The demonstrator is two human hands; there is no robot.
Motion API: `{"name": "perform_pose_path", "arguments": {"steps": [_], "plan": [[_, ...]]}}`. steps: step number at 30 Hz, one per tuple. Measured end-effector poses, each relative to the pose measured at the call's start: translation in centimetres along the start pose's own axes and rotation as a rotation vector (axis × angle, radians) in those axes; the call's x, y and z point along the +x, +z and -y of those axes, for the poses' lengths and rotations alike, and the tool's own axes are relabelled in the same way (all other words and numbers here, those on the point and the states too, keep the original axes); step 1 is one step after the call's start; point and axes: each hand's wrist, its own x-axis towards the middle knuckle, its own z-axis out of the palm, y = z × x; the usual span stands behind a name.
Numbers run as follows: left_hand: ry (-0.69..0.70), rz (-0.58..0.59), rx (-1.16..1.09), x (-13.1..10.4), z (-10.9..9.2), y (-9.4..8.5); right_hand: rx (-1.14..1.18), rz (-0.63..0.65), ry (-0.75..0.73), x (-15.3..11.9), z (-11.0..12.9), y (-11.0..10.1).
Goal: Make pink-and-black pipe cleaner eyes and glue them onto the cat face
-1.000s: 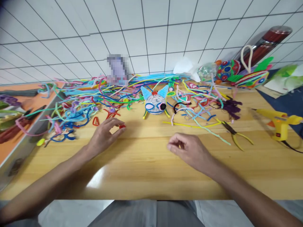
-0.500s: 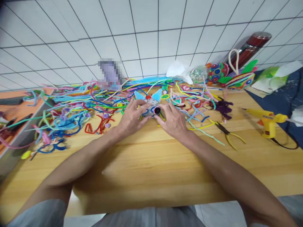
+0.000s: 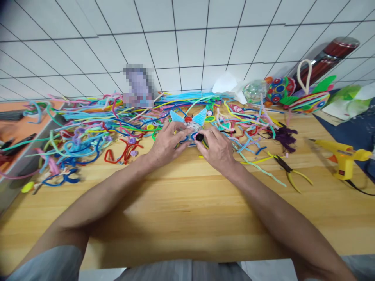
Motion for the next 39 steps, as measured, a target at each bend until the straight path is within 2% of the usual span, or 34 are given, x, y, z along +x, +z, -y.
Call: {"name": "perform_pose_path", "arguments": {"steps": [16, 28, 35, 39], "plan": [[0.031, -0.04, -0.035, 0.1, 0.5, 0.4, -0.013, -0.025, -0.057, -0.1, -0.7, 0.0], [0.025, 0.012, -0.067, 0.4, 0.6, 0.0, 0.039, -0.007, -0.057, -0.1, -1.0, 0.1], [-0.007, 0.054, -0.071, 0.4, 0.5, 0.0, 0.055, 0.045, 0.018, -0.3, -1.2, 0.2], [-0.012, 0.062, -0.067, 0.4, 0.5, -0.1, 0.025, 0.027, 0.025, -0.4, -1.2, 0.3]]}}
